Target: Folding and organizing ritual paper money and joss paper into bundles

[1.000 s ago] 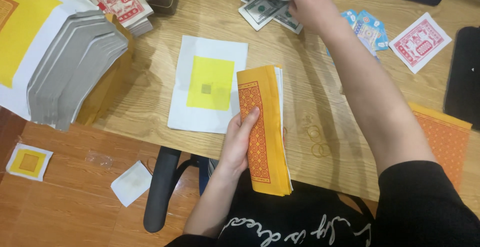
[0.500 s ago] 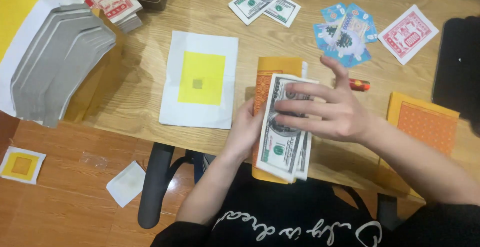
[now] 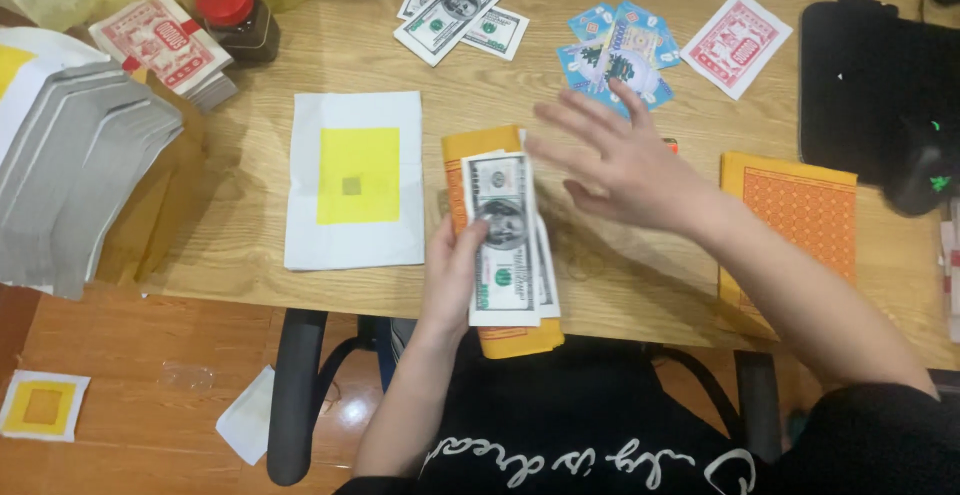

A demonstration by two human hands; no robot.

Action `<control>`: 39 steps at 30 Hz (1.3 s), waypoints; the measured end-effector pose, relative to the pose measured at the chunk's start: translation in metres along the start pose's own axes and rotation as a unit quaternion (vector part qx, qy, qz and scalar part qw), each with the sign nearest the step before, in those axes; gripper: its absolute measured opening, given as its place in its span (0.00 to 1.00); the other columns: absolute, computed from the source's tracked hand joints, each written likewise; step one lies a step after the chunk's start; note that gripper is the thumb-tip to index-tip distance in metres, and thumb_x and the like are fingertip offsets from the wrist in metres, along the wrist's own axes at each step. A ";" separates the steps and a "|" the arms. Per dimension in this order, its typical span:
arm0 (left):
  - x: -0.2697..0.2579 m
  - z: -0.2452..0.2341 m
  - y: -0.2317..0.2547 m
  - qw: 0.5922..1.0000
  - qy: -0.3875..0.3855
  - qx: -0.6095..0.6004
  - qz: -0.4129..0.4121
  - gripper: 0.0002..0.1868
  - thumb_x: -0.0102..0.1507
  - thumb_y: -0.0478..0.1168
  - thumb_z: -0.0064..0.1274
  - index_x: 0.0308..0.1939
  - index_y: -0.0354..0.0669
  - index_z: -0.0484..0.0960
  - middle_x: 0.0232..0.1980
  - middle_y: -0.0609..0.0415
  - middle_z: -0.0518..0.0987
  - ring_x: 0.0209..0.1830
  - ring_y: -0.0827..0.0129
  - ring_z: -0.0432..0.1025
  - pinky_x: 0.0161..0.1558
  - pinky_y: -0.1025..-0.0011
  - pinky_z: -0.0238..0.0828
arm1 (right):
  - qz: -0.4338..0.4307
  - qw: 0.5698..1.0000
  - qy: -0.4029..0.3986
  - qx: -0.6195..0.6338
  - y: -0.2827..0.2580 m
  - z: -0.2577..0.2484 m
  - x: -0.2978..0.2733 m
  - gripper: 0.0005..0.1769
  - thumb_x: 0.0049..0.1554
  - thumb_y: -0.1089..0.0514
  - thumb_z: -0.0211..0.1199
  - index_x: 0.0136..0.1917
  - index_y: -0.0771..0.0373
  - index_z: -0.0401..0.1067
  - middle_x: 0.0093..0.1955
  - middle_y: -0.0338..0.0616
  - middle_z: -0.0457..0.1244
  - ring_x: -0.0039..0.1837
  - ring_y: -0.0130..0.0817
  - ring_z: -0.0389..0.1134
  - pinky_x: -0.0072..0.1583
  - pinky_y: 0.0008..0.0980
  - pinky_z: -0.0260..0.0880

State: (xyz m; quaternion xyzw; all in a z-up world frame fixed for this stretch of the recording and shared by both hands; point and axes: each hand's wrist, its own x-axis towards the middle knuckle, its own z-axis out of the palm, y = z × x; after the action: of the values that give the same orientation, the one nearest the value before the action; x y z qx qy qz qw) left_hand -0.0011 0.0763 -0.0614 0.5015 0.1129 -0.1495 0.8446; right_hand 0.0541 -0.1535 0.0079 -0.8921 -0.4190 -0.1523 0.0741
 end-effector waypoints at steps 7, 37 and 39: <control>-0.004 0.002 0.014 0.998 0.046 -0.020 -0.034 0.14 0.62 0.37 0.45 0.48 0.34 0.78 0.41 0.45 0.82 0.36 0.62 0.76 0.35 0.70 0.72 | 0.485 0.873 0.032 0.035 0.142 0.051 0.019 0.25 0.61 0.49 0.53 0.58 0.75 0.71 0.50 0.64 0.67 0.52 0.59 0.66 0.50 0.52 0.63; 0.002 0.006 0.000 0.984 -0.016 -0.164 0.072 0.18 0.65 0.38 0.49 0.57 0.35 0.73 0.42 0.46 0.81 0.40 0.69 0.77 0.39 0.70 0.80 | 0.546 0.632 0.218 0.505 -0.053 -0.009 0.054 0.21 0.43 0.59 0.52 0.51 0.62 0.70 0.39 0.35 0.57 0.44 0.28 0.61 0.45 0.27 0.68; -0.004 0.010 -0.006 0.980 -0.033 -0.182 0.079 0.17 0.65 0.38 0.48 0.58 0.35 0.73 0.43 0.47 0.81 0.41 0.72 0.77 0.41 0.71 0.80 | 0.517 0.551 0.237 0.610 -0.081 -0.004 0.051 0.18 0.46 0.63 0.50 0.50 0.67 0.69 0.38 0.42 0.55 0.40 0.31 0.61 0.39 0.31 0.71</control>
State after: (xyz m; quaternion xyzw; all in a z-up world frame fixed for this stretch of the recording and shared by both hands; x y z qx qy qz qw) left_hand -0.0064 0.0651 -0.0602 0.3415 0.0705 -0.0757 0.9342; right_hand 0.0217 -0.0659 0.0287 -0.6269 0.1550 -0.0013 0.7635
